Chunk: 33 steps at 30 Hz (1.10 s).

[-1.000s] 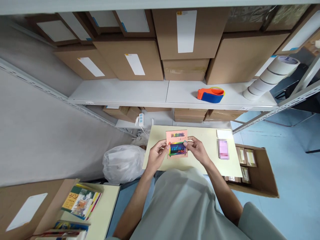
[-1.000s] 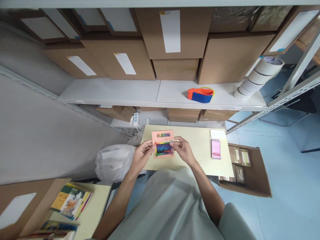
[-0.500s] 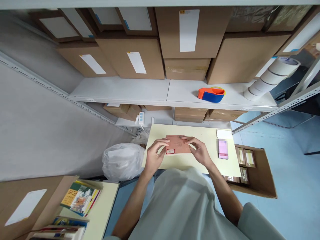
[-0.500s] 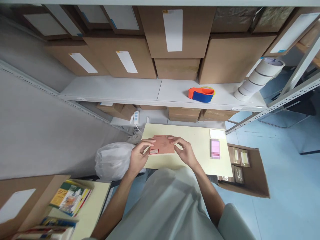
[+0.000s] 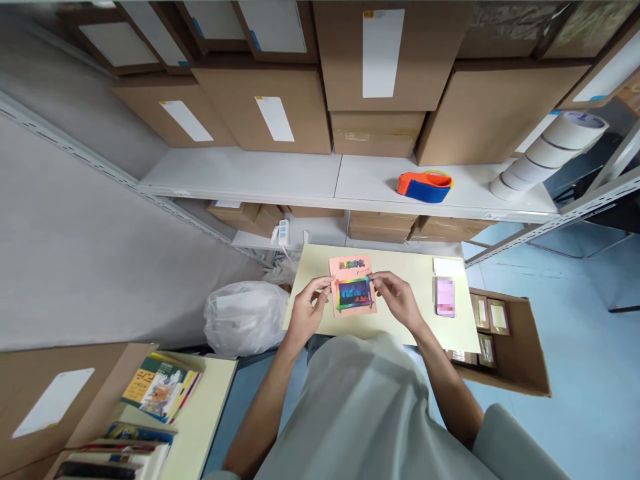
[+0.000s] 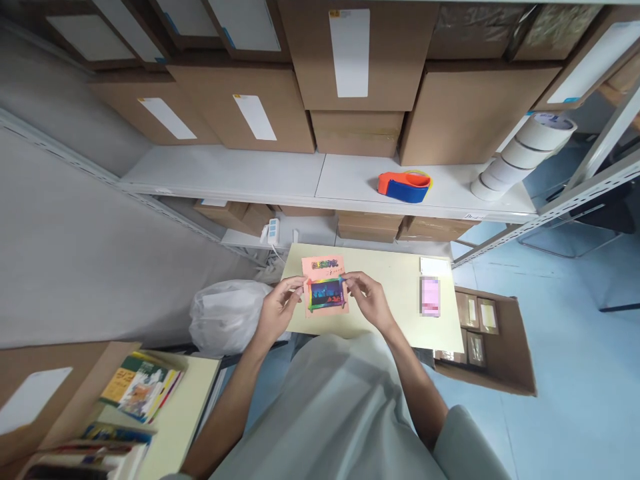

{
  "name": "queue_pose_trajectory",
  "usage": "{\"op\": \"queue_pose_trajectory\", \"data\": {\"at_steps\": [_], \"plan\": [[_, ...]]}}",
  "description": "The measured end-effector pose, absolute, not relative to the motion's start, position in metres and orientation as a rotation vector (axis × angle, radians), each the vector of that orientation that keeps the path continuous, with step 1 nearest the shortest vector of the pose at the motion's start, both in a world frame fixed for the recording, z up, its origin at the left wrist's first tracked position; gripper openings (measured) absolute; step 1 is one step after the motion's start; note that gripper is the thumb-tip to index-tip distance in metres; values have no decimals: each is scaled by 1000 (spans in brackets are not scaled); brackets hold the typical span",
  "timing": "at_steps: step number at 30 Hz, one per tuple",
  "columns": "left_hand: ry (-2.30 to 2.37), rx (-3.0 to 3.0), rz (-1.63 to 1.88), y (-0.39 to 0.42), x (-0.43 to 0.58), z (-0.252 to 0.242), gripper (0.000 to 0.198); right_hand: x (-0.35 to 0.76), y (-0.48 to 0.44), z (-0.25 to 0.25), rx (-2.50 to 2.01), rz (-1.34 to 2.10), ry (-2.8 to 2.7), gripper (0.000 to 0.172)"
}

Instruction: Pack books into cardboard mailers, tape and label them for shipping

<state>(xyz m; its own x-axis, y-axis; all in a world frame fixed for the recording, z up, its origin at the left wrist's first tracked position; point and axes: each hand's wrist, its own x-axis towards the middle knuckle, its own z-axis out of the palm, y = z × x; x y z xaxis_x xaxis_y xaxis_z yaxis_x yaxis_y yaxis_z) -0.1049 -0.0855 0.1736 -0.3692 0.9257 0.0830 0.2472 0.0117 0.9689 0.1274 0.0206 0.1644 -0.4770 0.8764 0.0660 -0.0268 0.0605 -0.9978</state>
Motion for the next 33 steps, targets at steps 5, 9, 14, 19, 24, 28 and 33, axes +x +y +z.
{"op": "queue_pose_trajectory", "data": {"at_steps": [5,9,14,19,24,28,33], "plan": [[1709,1154,1371,-83,-105,178,33,126,20,164,-922,1575,-1584,44],[1731,1060,1346,-79,-100,187,38,118,17,170,-1010,1670,-1511,48],[1718,1037,1323,-76,-95,191,46,113,15,174,-1021,1709,-1471,55],[1774,1093,1382,-76,-96,192,53,117,19,170,-969,1712,-1443,61],[1877,1181,1359,-76,-92,198,45,117,26,152,-948,1754,-1349,61],[1839,1475,1323,-76,-71,205,26,102,32,131,-887,1793,-1302,58],[1715,1881,1048,-82,-40,206,30,87,25,120,-893,1881,-1271,57]]}}
